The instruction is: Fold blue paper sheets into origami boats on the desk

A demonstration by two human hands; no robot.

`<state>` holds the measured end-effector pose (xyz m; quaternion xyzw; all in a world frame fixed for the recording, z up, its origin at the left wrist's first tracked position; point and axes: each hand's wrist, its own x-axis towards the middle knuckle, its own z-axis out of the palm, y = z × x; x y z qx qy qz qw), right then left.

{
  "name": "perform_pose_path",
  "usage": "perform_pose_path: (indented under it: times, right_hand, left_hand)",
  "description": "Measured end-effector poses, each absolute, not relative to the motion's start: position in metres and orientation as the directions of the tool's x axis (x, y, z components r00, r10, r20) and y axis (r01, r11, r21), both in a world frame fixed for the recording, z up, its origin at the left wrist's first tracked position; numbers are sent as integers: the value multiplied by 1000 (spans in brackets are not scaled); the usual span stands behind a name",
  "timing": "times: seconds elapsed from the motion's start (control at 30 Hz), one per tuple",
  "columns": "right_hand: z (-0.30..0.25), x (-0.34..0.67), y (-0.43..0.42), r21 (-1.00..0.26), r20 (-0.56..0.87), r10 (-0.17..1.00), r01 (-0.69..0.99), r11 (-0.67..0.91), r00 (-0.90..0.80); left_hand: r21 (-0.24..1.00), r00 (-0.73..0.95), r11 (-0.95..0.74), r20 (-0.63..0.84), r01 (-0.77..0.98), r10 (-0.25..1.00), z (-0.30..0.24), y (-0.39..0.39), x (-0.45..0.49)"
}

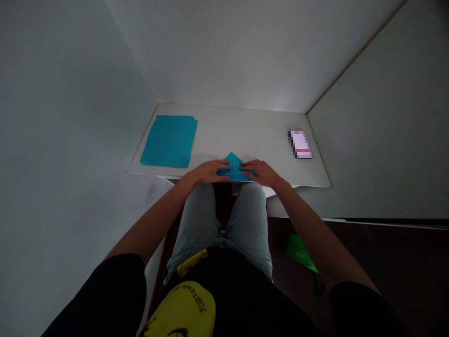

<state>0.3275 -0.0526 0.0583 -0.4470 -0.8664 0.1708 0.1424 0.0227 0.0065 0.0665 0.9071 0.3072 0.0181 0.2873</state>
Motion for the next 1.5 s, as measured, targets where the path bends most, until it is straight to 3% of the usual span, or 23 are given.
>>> perform_pose_path:
  times: [0.13,0.27,0.47,0.63,0.87,1.03,1.17,1.37,1.5]
  right_hand:
    - [54,321,-51,-430,100,872,769,473,-480]
    - [52,313,-51,-426,108,918,817,389,-381]
    - [51,293,-66,-325,236,950,904,277,-206]
    - [36,278,-86,-299,252,922,883,362,-293]
    - [21,287,-107,-323,270,890,837,442,-367]
    - [23,295,-117,-350,235,908,841,412,-347]
    - [33,301,-120,-426,204,928,826,370,-310]
    - [69,324,-92,-708,154,976,671,218,-155]
    - [75,333,-63,-734,135,989,665,137,-54]
  left_hand:
    - [521,779,-628,-126,578,614,69,4,26]
    - [430,724,-627,-99,650,682,72,0,31]
    - [325,636,-620,69,714,768,69,-19,47]
    - [308,682,-680,120,665,722,52,-55,57]
    - [331,592,-608,160,722,790,35,-75,35]
    - [352,575,-588,154,728,804,29,-72,18]
    - [411,574,-552,80,726,815,41,-71,7]
    - [744,456,-377,110,552,883,70,-33,-1]
    - [792,355,-270,73,547,932,73,2,6]
